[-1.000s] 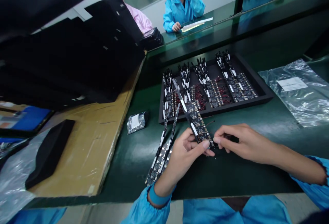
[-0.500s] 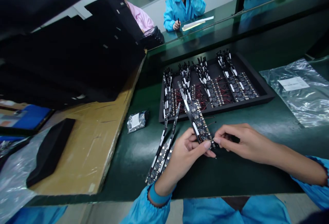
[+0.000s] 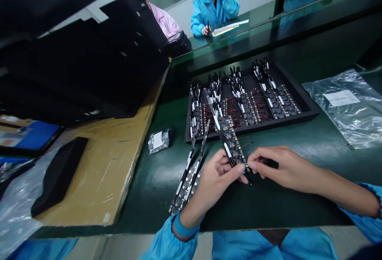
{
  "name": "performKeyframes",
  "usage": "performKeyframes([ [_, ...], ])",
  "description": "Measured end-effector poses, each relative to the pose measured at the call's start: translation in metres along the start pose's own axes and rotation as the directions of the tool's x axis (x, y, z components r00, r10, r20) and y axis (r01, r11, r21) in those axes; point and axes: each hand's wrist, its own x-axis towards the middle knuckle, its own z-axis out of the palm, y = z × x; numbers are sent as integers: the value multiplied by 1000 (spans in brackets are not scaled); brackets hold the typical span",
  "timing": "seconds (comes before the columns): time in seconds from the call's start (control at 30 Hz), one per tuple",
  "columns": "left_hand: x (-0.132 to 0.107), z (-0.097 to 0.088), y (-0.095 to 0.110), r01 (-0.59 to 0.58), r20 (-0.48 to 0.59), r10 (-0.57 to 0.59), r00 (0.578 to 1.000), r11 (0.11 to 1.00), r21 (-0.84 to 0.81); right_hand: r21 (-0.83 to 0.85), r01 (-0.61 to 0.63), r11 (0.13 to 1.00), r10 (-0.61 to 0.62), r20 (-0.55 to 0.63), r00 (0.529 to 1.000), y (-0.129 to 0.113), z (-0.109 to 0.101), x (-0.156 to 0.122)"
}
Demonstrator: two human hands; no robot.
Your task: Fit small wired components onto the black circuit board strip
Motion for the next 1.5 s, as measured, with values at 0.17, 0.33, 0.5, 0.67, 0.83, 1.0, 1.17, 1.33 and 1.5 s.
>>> performKeyframes([
  [0.17, 0, 0, 0, -6, -3, 6, 1000, 1000, 7, 20, 20, 1000, -21, 23, 1000, 0, 0, 1],
  [0.33, -2, 0, 0, 4, 7, -4, 1000, 1000, 19, 76, -17, 997, 13, 45, 999, -1, -2, 2],
  [0.5, -3, 0, 1, 8, 19, -9, 1000, 999, 47, 145, -101, 984, 88, 95, 992, -3, -4, 3],
  [0.67, -3, -1, 0, 6, 26, -9, 1000, 997, 78, 184, -136, 974, 115, 118, 986, -5, -5, 4],
  [0.83, -3, -1, -2, 6, 17, -8, 1000, 995, 97, 184, -155, 971, 134, 124, 983, -5, -4, 4],
  [1.0, -3, 1, -4, 19, -23, -16, 1000, 993, 120, 203, -185, 961, 158, 140, 977, -1, -2, 5],
  [1.17, -4, 1, -5, 24, -29, -20, 999, 990, 142, 243, -203, 948, 170, 151, 974, 4, 2, 7],
  [1.33, -4, 3, -3, 26, 6, -27, 1000, 992, 128, 172, -125, 977, 103, 129, 986, -1, -12, 4],
  [1.5, -6, 4, 0, 23, 7, -25, 1000, 989, 144, 154, -104, 983, 124, -130, 984, 3, -28, 6],
])
